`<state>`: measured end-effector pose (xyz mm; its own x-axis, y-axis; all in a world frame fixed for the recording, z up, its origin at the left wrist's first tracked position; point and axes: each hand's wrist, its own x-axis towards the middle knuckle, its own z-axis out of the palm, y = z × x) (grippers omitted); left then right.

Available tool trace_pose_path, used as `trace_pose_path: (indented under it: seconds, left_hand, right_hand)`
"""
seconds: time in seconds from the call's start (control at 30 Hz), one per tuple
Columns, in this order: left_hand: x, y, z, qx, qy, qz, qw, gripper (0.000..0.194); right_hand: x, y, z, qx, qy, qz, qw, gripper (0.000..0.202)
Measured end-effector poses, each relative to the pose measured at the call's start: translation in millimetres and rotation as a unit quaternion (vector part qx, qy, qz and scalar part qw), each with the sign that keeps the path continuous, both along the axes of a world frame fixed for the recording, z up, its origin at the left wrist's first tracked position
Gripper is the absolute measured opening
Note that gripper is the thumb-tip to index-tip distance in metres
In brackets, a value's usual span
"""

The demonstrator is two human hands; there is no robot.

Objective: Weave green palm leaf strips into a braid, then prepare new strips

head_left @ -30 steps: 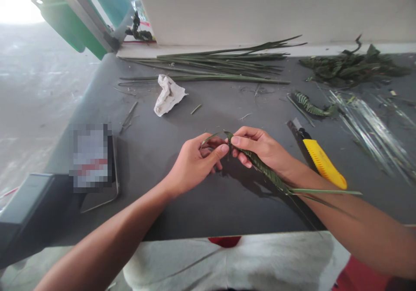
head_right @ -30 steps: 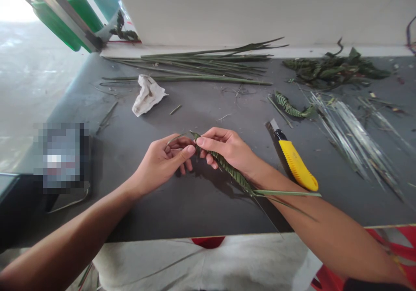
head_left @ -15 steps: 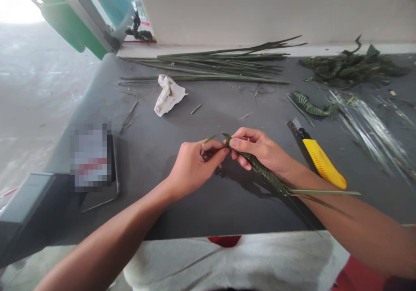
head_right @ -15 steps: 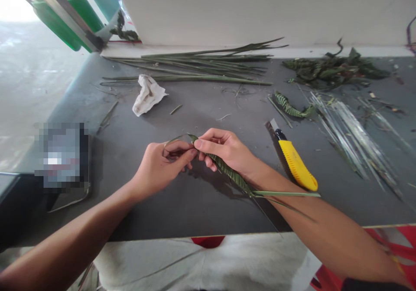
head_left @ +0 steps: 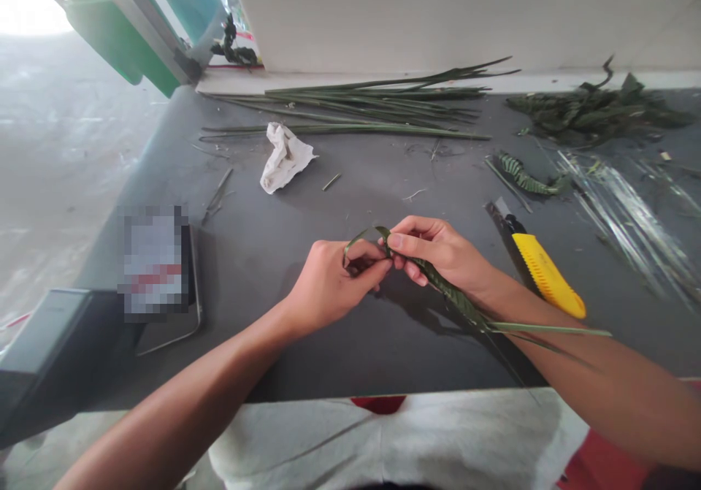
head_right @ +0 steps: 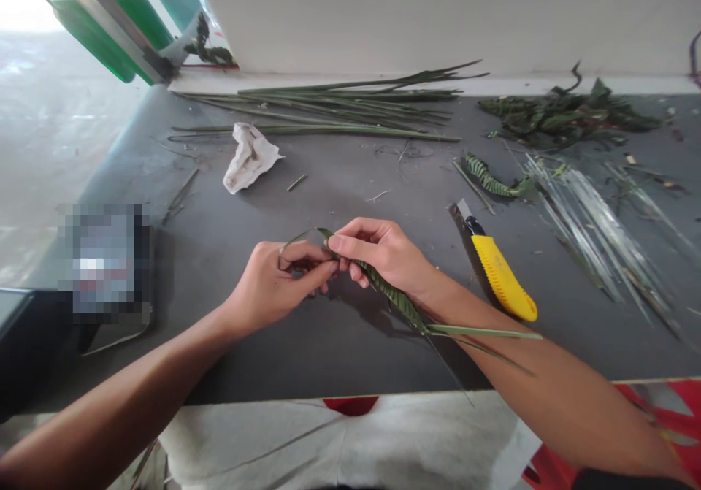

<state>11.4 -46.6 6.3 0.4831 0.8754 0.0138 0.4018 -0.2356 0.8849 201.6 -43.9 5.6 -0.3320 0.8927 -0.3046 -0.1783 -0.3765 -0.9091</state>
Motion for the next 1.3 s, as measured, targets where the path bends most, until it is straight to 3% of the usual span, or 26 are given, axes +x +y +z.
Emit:
trace_pose_path:
  seconds: [0.17,0.27,0.33,0.47,0.6,0.7,0.87,1.13,1.3]
  left_hand:
    - [4.2,-1.5,-3.6,-0.04,-0.039,-0.018,0.998,0.018]
    - [2.3,0.3,-5.1,-0.011,-0.033,0.01,0.999,0.014]
    - [-1.0,3.4,-6.3,0.052,-0.021,0.047,0.997,0.017]
    - [-9.3,11.9,-4.9,0.207,-0.009,0.121,0.971,0.053]
    - [-17.7,18.5,-0.2,0.381,0.013,0.13,0.915,0.043]
    - [-24.6,22.3,-1.2,0.451,0.061,0.113,0.883,0.033]
    - [-32.8,28.6,-8.8,0.473,0.125,0.048,0.871,0.025]
    - [-32.1,29.8,-8.6,0.493,0.147,0.044,0.857,0.025]
    - [-30.7,28.2,-7.4,0.463,0.112,0.022,0.879,0.029]
  right_hand:
    - [2.9,0.5,6.6,0.018,0.006,-0.01,1.0,0.03]
    - [4.8,1.5,7.9,0.031,0.007,-0.022,0.999,0.029]
    - [5.8,3.0,6.9,0.042,-0.013,-0.028,0.999,0.03]
    - [7.5,6.9,1.5,0.075,-0.076,-0.031,0.994,0.033]
    - [7.8,8.5,-3.0,0.094,-0.095,-0.025,0.991,0.036]
    - [7.5,8.1,-3.7,0.094,-0.088,-0.019,0.992,0.037]
    - [7.3,7.1,-4.4,0.076,-0.08,-0.009,0.994,0.039]
    - [7.5,5.8,-7.3,0.084,-0.064,0.024,0.994,0.032]
    - [6.3,4.9,-5.2,0.086,-0.051,0.041,0.994,0.028]
